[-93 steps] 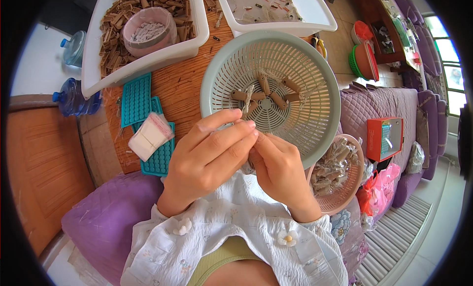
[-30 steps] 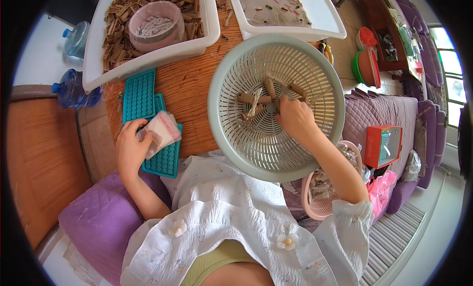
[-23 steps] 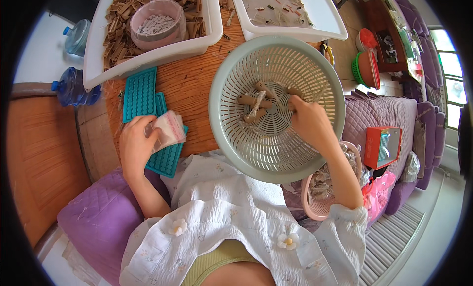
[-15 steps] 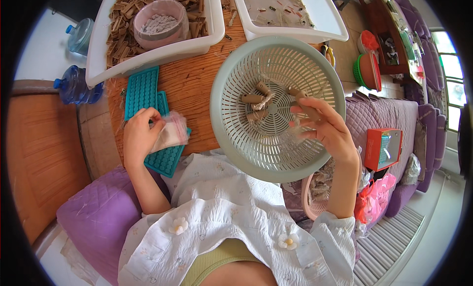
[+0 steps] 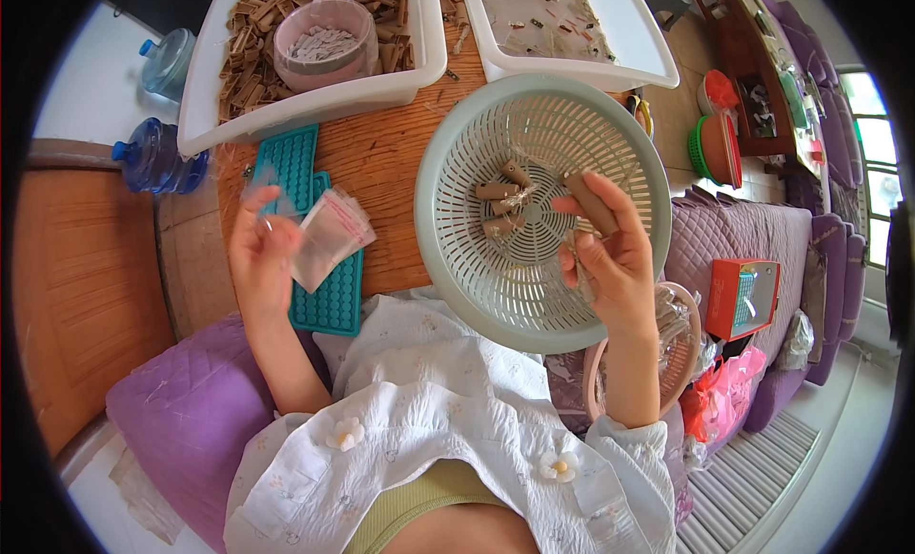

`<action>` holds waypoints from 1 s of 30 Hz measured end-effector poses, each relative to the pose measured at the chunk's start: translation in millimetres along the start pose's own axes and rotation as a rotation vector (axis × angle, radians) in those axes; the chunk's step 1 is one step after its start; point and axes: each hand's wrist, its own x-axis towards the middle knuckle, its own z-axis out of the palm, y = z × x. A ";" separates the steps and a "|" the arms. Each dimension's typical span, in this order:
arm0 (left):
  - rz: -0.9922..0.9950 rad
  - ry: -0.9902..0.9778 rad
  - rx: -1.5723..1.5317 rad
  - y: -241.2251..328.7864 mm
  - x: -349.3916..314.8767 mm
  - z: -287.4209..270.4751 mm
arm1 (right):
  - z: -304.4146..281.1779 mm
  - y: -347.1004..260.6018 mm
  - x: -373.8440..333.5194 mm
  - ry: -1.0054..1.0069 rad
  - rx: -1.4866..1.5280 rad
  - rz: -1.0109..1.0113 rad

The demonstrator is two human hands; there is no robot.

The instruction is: The person packages small cylindrical objects and decorative feathers by hand, placing them into small plastic bags.

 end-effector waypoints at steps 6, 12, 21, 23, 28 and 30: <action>-0.233 -0.567 -0.029 43.8 -45.2 94.9 | 39.9 13.2 -2.7 -0.013 -0.051 -0.021; -0.171 -0.570 0.105 37.9 -45.8 126.8 | 54.7 14.9 -5.7 0.015 -0.443 -0.170; -0.189 -0.411 -0.131 22.5 -38.4 112.3 | 57.9 18.8 -16.0 0.045 -0.341 -0.042; -0.161 -0.330 -0.213 19.2 -37.0 111.6 | 58.3 20.6 -16.6 0.019 -0.173 0.096; -0.197 -0.278 -0.191 24.3 -33.5 114.5 | 50.3 30.7 -12.4 0.231 -0.032 0.008; -0.180 -0.324 -0.045 16.9 -31.2 108.8 | 37.1 32.0 -11.3 0.320 -0.093 -0.107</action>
